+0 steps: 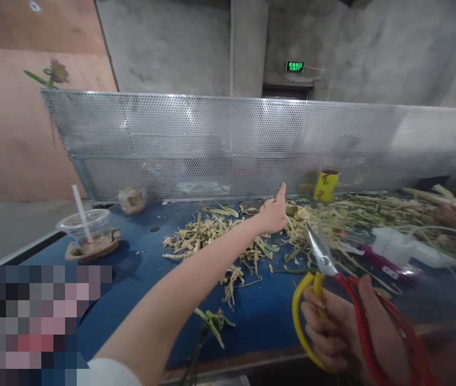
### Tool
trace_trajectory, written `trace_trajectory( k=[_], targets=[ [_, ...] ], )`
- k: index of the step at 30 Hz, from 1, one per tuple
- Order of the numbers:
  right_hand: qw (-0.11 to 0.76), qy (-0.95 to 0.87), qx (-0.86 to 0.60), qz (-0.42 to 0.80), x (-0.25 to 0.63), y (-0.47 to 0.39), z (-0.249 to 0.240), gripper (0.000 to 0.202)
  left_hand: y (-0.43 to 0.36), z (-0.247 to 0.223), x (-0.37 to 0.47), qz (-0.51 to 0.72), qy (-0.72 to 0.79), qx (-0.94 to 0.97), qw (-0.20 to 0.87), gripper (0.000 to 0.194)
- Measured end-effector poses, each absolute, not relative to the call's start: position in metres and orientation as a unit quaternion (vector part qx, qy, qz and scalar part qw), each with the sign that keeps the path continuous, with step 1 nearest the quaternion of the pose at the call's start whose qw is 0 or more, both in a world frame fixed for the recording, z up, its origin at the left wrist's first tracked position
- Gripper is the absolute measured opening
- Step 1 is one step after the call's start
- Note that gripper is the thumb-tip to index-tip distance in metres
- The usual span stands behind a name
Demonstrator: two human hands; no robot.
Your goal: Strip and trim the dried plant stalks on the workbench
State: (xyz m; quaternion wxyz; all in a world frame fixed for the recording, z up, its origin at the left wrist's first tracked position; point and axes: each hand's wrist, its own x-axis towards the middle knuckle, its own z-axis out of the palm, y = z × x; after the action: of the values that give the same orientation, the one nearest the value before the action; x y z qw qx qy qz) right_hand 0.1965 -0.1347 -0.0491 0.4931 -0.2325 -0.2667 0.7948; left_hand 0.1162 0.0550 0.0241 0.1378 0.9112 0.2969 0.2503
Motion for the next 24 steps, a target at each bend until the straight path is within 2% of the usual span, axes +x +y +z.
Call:
trace_trajectory(
  k=[4,8,11,12,15,19,22,24],
  targets=[
    [0.479,-0.289,-0.254,0.789,0.198,-0.130,-0.054,0.066,0.023,0.028,0.051,0.204,0.315,0.915,0.150,0.066],
    [0.426,-0.307,-0.251,0.813,0.189,-0.114,-0.056,0.067,-0.032,0.016,-0.026,0.152,0.437,0.868,0.178,0.094],
    [0.406,-0.325,-0.230,0.823,0.176,-0.097,-0.053,0.068,-0.066,-0.008,-0.055,0.084,0.487,0.846,0.203,0.117],
    [0.404,-0.337,-0.228,0.819,0.171,-0.092,-0.050,0.068,-0.073,-0.018,-0.059,0.074,0.500,0.839,0.200,0.119],
    [0.400,-0.385,-0.235,0.798,0.157,-0.078,-0.041,0.066,-0.076,-0.044,-0.062,0.068,0.524,0.817,0.231,0.103],
    [0.405,-0.463,-0.245,0.750,0.143,-0.062,-0.030,0.060,-0.062,-0.047,-0.070,0.173,0.499,0.797,0.292,0.075],
    [0.447,-0.559,-0.288,0.636,0.135,-0.045,-0.022,0.050,-0.054,-0.025,-0.077,0.266,0.468,0.723,0.432,0.072],
    [0.467,-0.608,-0.307,0.564,0.130,-0.031,-0.016,0.042,-0.050,-0.010,-0.076,0.303,0.428,0.670,0.526,0.076]
  ],
)
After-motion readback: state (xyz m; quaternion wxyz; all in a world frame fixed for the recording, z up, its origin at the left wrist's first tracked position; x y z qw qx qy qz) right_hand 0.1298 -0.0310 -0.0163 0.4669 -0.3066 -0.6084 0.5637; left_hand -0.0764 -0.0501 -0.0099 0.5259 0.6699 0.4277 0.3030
